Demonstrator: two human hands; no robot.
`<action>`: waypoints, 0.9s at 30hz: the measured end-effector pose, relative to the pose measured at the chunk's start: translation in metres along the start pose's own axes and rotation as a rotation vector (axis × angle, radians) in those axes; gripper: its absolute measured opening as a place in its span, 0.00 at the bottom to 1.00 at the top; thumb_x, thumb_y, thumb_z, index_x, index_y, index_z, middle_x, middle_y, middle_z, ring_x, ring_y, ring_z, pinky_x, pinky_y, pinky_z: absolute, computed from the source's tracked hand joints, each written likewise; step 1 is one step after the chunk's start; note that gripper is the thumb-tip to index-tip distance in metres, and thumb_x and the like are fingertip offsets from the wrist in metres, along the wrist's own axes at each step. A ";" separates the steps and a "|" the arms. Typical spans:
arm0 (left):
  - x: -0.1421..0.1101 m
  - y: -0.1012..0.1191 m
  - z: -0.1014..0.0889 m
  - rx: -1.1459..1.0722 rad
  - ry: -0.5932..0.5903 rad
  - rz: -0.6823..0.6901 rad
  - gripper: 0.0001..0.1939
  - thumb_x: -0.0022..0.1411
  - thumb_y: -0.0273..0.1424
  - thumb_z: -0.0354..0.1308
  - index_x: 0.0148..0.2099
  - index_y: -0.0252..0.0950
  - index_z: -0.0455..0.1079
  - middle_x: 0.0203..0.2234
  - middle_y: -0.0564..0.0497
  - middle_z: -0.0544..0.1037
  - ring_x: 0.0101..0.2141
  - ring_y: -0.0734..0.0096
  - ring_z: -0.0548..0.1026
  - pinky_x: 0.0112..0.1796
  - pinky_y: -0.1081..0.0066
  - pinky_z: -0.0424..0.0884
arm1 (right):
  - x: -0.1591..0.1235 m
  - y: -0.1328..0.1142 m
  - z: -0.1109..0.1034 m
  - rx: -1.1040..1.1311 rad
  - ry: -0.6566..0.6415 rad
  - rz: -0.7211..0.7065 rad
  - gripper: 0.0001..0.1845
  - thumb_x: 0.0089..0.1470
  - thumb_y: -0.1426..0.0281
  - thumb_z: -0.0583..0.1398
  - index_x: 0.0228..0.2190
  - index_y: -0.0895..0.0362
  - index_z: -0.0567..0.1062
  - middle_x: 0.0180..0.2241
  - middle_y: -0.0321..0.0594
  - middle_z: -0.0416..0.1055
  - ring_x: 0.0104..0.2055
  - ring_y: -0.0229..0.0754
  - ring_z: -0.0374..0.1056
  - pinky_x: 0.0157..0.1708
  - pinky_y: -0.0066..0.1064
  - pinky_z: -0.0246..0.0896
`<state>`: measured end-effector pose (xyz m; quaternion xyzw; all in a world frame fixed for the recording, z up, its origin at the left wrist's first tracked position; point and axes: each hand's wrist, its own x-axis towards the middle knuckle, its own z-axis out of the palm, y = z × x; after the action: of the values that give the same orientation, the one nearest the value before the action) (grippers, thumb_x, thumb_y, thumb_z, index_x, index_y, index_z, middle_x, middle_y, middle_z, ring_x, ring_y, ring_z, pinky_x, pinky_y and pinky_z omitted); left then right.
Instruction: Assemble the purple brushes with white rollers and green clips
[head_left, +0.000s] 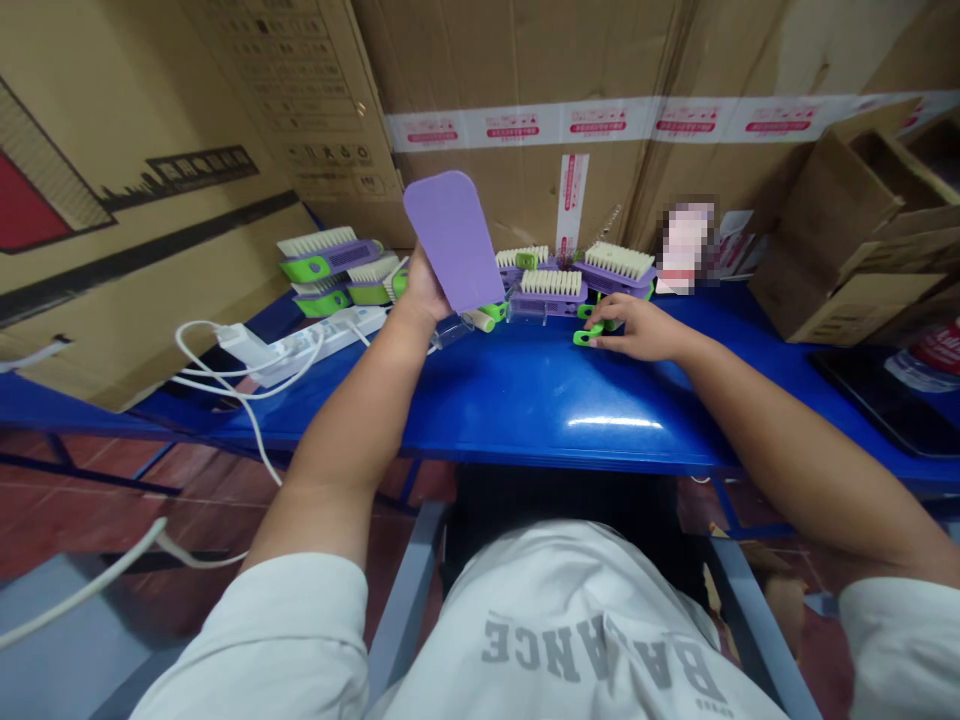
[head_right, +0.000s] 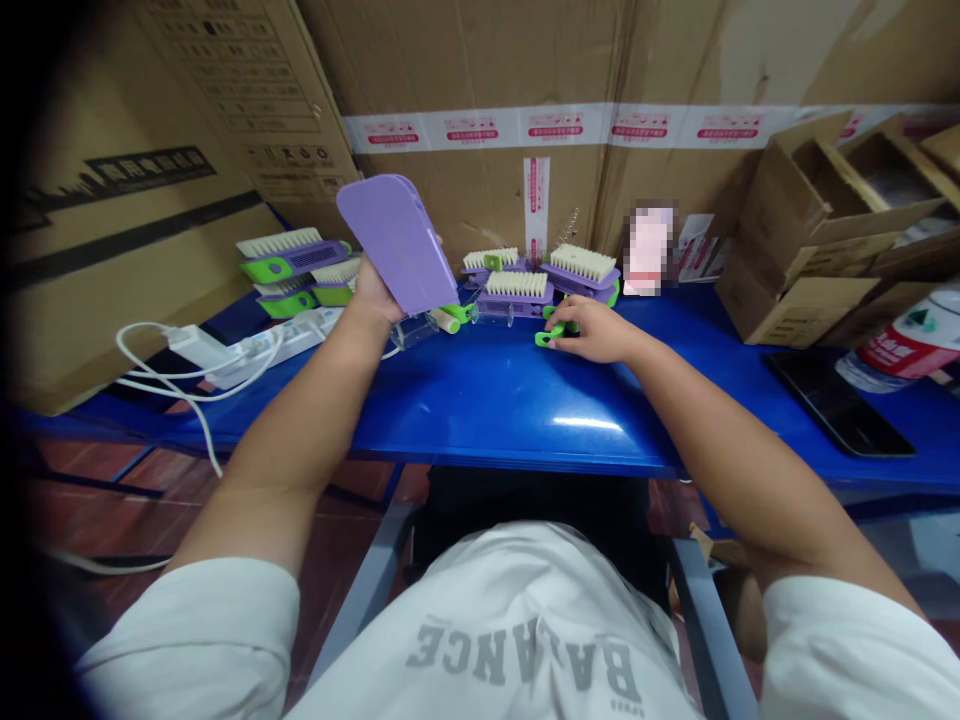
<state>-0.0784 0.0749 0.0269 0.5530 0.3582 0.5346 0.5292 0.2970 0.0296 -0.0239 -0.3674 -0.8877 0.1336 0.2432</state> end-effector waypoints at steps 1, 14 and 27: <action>0.000 -0.001 0.000 0.007 -0.039 -0.014 0.31 0.66 0.68 0.62 0.45 0.46 0.79 0.38 0.51 0.88 0.55 0.52 0.82 0.53 0.56 0.81 | 0.000 0.001 0.000 0.003 0.002 -0.001 0.21 0.62 0.50 0.72 0.47 0.52 0.91 0.50 0.53 0.83 0.54 0.61 0.81 0.61 0.59 0.77; -0.013 -0.002 0.033 0.586 -0.578 0.210 0.24 0.58 0.52 0.78 0.39 0.36 0.79 0.28 0.51 0.81 0.29 0.72 0.77 0.33 0.72 0.71 | -0.001 0.003 -0.001 0.008 -0.001 0.003 0.24 0.61 0.47 0.73 0.49 0.51 0.91 0.51 0.53 0.83 0.52 0.61 0.80 0.59 0.57 0.78; -0.224 -0.046 0.130 1.271 -1.088 0.744 0.16 0.76 0.22 0.66 0.50 0.49 0.91 0.53 0.47 0.92 0.73 0.47 0.79 0.80 0.37 0.64 | 0.000 -0.002 0.000 -0.018 -0.030 0.015 0.22 0.60 0.55 0.73 0.52 0.51 0.90 0.55 0.53 0.81 0.58 0.63 0.79 0.67 0.62 0.75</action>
<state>0.0173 -0.1582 -0.0479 0.9955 0.0849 0.0388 0.0146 0.2956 0.0281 -0.0226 -0.3744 -0.8896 0.1329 0.2256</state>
